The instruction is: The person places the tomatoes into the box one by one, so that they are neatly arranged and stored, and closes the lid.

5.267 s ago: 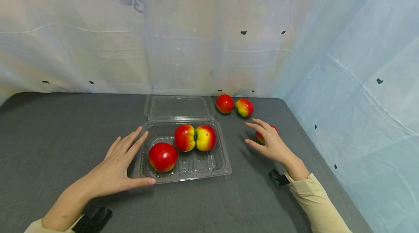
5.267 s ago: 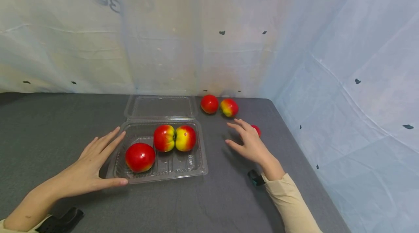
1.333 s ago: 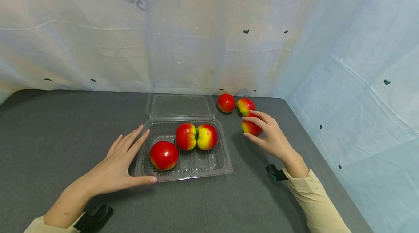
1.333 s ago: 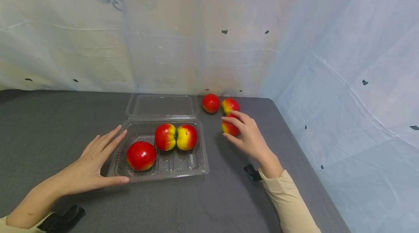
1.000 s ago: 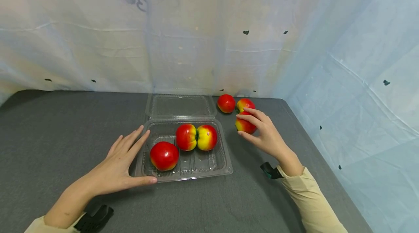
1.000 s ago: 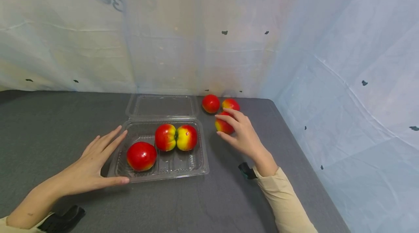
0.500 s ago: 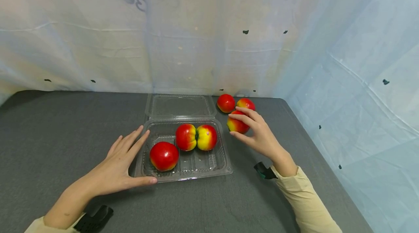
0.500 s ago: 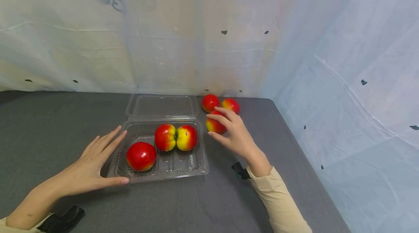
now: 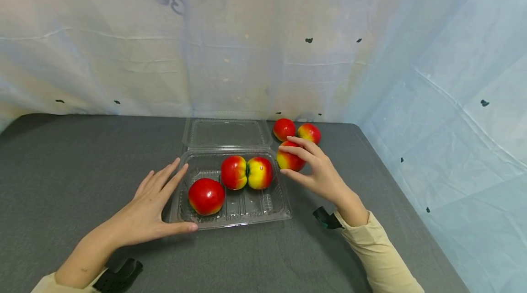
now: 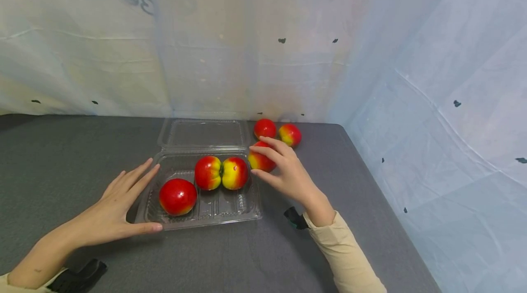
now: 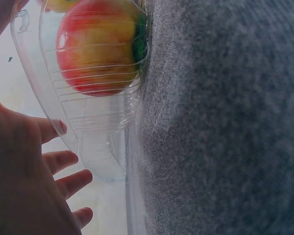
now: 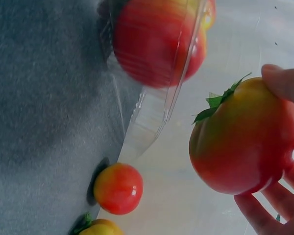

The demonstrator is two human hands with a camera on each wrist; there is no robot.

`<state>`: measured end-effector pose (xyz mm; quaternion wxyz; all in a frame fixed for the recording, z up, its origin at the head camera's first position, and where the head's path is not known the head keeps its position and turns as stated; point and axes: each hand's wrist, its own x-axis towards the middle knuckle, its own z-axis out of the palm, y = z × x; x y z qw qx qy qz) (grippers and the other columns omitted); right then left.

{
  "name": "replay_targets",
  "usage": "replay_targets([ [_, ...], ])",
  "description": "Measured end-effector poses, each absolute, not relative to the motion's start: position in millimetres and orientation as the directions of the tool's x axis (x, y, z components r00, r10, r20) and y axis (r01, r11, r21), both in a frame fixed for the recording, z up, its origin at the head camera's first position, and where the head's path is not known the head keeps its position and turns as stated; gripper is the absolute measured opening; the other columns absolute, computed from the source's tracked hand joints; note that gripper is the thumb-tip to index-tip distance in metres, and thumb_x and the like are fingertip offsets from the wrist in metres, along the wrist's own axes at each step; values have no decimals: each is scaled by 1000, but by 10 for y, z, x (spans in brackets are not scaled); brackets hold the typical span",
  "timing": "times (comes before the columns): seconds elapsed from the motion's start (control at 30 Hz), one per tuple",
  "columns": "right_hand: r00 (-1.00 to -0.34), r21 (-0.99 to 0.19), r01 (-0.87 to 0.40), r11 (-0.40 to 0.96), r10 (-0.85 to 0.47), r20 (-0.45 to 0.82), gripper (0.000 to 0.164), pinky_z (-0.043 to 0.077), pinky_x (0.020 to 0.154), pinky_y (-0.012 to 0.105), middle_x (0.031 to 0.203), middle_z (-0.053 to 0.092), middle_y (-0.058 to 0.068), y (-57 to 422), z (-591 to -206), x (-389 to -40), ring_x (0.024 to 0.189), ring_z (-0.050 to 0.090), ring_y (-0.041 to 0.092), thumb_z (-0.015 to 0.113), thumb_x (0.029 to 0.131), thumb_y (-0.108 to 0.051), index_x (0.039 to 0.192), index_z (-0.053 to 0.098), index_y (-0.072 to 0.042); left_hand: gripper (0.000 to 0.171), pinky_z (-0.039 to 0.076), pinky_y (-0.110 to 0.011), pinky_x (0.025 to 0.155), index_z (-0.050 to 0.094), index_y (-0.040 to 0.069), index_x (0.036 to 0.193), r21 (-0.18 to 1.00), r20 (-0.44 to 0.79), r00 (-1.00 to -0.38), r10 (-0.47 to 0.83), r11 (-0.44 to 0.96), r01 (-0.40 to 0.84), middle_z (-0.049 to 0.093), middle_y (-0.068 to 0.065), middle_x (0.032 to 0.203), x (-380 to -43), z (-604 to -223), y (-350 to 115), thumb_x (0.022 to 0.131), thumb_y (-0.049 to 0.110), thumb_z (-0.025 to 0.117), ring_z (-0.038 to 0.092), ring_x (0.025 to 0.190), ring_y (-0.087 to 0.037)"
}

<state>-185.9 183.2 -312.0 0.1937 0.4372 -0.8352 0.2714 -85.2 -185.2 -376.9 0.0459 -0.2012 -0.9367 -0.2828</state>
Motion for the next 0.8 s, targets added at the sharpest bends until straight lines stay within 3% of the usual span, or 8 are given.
replay_targets([
  [0.13, -544, -313, -837, 448, -627, 557, 54, 43, 103, 26, 136, 53, 10, 1796, -3129, -1826, 127, 48, 24, 83, 73, -11, 123, 64, -11, 115, 2, -62, 114, 10, 19, 156, 509, 201, -914, 352, 760, 404, 6, -12, 161, -851, -3772, -1854, 71, 65, 72, 16, 143, -39],
  [0.67, -502, -341, -864, 369, -682, 532, 51, 45, 101, 27, 135, 53, 9, 1641, -3135, -1755, 126, 49, 23, 81, 76, -15, 124, 63, -11, 115, 2, -62, 114, 9, 20, 156, 504, 204, -915, 348, 764, 403, 7, -12, 161, -858, -3788, -1853, 71, 66, 72, 17, 142, -39],
  [0.8, -498, -358, -865, 352, -694, 521, 50, 48, 94, 23, 136, 52, 9, 1617, -3153, -1752, 123, 51, 21, 80, 79, -16, 125, 63, -11, 115, 1, -62, 114, 8, 21, 156, 510, 197, -917, 347, 762, 398, 7, -12, 161, -859, -3782, -1850, 71, 65, 72, 16, 142, -39],
])
